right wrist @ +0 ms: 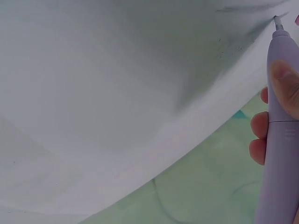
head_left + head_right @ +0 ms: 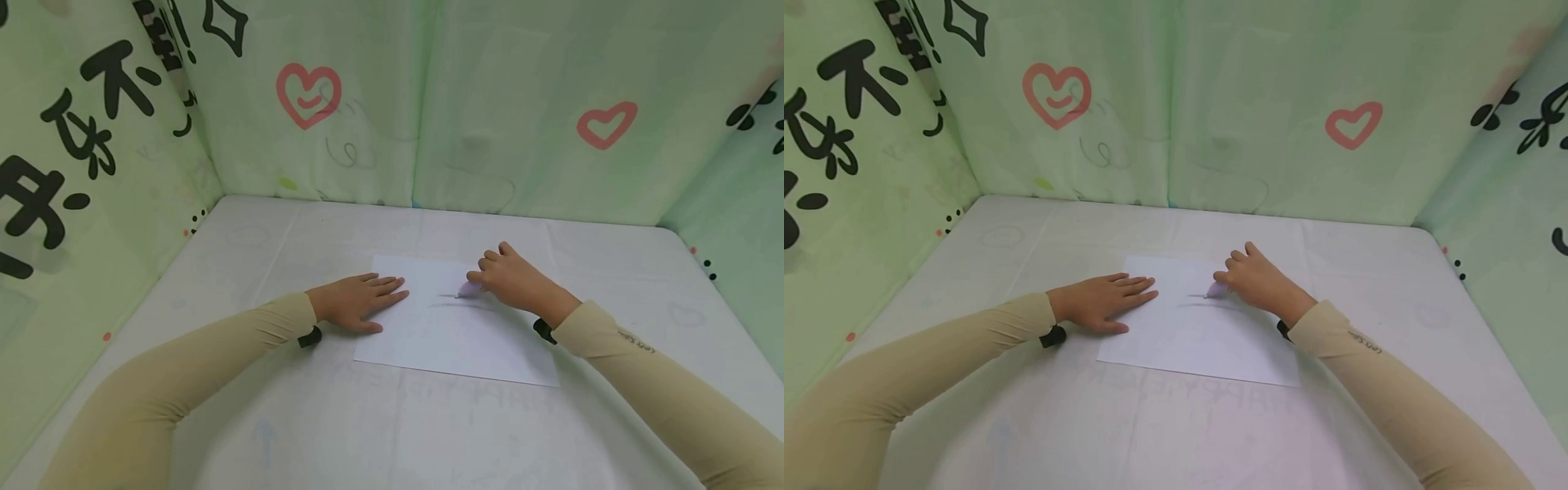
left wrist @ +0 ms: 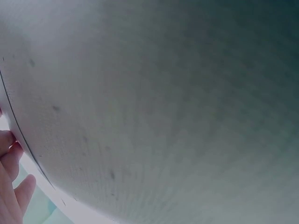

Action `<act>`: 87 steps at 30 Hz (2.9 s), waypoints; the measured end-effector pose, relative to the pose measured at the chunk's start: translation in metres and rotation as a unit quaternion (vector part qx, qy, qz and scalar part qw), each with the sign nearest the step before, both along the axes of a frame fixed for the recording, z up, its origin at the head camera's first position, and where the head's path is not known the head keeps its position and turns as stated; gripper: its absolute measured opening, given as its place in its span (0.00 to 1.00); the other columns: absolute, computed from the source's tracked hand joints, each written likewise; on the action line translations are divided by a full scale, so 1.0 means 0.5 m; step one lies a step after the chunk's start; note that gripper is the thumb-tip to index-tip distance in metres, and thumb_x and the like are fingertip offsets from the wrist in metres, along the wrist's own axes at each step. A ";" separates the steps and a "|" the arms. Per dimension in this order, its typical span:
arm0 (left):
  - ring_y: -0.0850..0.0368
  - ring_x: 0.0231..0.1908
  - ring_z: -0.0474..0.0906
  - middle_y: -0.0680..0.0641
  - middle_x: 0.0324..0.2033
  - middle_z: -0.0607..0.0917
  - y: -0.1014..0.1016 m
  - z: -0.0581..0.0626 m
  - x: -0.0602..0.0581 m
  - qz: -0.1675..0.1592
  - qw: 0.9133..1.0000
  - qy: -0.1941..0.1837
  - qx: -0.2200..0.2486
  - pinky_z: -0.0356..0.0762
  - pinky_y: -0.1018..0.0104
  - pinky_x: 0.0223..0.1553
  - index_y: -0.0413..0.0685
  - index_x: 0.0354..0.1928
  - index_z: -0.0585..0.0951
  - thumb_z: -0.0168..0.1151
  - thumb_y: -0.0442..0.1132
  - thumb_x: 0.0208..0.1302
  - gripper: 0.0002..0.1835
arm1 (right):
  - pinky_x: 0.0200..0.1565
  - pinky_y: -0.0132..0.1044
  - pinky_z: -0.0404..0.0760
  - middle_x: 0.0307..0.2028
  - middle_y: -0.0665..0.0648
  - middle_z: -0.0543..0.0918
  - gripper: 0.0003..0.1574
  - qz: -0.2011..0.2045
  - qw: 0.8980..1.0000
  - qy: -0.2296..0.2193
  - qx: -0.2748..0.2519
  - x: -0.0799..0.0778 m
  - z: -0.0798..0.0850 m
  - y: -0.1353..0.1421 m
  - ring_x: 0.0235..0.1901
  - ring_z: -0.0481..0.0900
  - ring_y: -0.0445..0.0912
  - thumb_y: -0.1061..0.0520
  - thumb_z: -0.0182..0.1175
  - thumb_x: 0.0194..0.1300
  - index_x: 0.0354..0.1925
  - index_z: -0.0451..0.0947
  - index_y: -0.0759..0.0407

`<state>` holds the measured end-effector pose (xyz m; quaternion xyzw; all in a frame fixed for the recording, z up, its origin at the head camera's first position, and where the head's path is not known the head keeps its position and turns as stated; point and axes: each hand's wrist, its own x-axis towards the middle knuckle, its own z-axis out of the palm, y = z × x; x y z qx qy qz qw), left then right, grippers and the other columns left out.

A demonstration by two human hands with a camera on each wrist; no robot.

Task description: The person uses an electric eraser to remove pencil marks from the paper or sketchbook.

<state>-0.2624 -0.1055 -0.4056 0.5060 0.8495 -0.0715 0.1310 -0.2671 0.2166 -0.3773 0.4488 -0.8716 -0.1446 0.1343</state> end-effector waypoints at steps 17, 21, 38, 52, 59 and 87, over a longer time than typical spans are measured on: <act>0.53 0.74 0.42 0.46 0.75 0.45 0.001 0.000 0.001 0.000 1.000 0.001 0.000 0.44 0.54 0.73 0.52 0.75 0.44 0.41 0.61 0.69 0.40 | 0.38 0.45 0.66 0.27 0.56 0.80 0.15 -0.018 1.000 0.000 -0.015 0.000 -0.001 0.001 0.30 0.73 0.50 0.58 0.72 0.48 0.36 0.79 0.52; 0.53 0.74 0.43 0.46 0.75 0.45 0.000 0.000 0.001 -0.001 1.000 0.000 -0.001 0.44 0.53 0.73 0.51 0.75 0.45 0.41 0.60 0.69 0.40 | 0.36 0.43 0.65 0.26 0.55 0.79 0.14 0.006 1.000 0.000 -0.022 0.000 -0.005 -0.002 0.28 0.72 0.49 0.58 0.71 0.48 0.36 0.79 0.52; 0.51 0.74 0.44 0.45 0.74 0.46 0.000 0.004 0.002 -0.003 1.000 -0.004 0.010 0.45 0.53 0.73 0.50 0.74 0.45 0.42 0.60 0.69 0.40 | 0.37 0.44 0.65 0.26 0.55 0.80 0.14 -0.003 1.000 -0.003 0.000 -0.002 -0.001 -0.011 0.29 0.71 0.49 0.56 0.71 0.48 0.36 0.79 0.52; 0.52 0.74 0.43 0.46 0.74 0.46 0.000 0.002 0.002 -0.002 1.000 0.001 0.006 0.44 0.54 0.73 0.51 0.74 0.45 0.42 0.60 0.69 0.39 | 0.39 0.46 0.67 0.28 0.56 0.80 0.14 -0.027 1.000 -0.010 0.002 -0.001 0.003 -0.005 0.31 0.73 0.50 0.57 0.71 0.49 0.37 0.80 0.52; 0.52 0.74 0.43 0.46 0.74 0.45 0.001 0.002 0.002 0.001 1.000 -0.004 0.004 0.43 0.54 0.74 0.51 0.75 0.44 0.41 0.60 0.69 0.40 | 0.35 0.42 0.64 0.24 0.55 0.78 0.14 0.010 1.000 0.004 -0.007 -0.004 -0.002 -0.010 0.27 0.70 0.48 0.57 0.72 0.48 0.34 0.79 0.52; 0.53 0.74 0.42 0.46 0.75 0.45 0.000 0.003 0.001 0.001 1.000 0.002 -0.006 0.44 0.54 0.74 0.51 0.75 0.43 0.40 0.61 0.69 0.40 | 0.37 0.44 0.65 0.27 0.55 0.79 0.15 -0.014 1.000 0.000 0.003 -0.005 0.002 -0.005 0.29 0.71 0.49 0.56 0.71 0.48 0.36 0.79 0.52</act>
